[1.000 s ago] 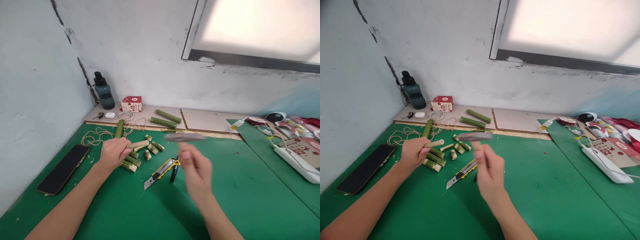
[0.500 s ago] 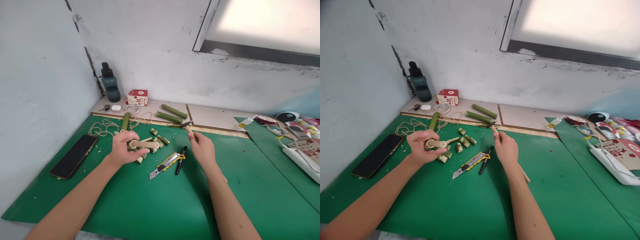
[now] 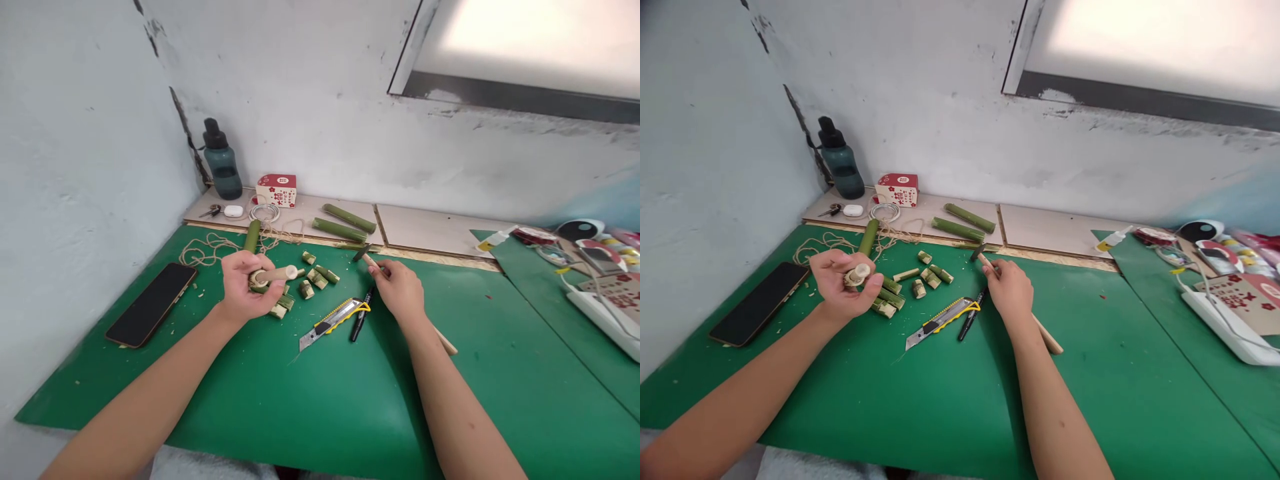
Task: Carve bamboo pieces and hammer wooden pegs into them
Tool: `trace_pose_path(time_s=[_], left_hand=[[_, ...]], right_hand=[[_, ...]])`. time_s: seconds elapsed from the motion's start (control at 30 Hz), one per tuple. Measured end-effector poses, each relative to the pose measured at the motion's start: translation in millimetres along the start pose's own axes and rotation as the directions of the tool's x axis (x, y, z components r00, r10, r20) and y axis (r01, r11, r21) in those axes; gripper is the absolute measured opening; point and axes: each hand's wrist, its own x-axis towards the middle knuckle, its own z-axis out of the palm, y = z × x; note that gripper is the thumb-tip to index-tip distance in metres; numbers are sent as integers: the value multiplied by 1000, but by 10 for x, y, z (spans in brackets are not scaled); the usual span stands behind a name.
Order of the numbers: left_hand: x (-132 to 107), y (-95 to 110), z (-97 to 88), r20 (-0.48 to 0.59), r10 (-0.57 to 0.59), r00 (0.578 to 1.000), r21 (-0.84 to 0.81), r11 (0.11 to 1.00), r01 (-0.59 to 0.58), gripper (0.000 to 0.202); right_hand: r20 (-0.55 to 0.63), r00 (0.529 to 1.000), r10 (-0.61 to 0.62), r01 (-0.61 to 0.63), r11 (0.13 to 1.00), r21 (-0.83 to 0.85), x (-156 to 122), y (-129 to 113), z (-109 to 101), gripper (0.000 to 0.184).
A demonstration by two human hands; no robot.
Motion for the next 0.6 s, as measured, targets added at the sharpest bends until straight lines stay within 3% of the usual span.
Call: trace_pose_path(time_s=[0.17, 0.4, 0.47, 0.53, 0.6], left_hand=[[5, 50, 1, -84, -54, 995, 56, 997, 59, 33], [61, 95, -16, -174, -21, 985, 177, 983, 52, 33], [82, 106, -23, -172, -22, 985, 190, 980, 55, 32], [83, 111, -31, -148, -29, 989, 211, 976, 60, 32], [52, 106, -35, -109, -57, 992, 216, 973, 79, 34]], right_hand=[[-18, 999, 42, -41, 998, 48, 62, 82, -26, 38], [4, 994, 109, -110, 994, 21, 101, 175, -78, 26], [-85, 996, 6, -3, 999, 36, 10, 34, -168, 24], [-181, 966, -184, 212, 966, 149, -156, -256, -313, 31], [-173, 884, -434, 467, 801, 374, -369, -667, -483, 37]])
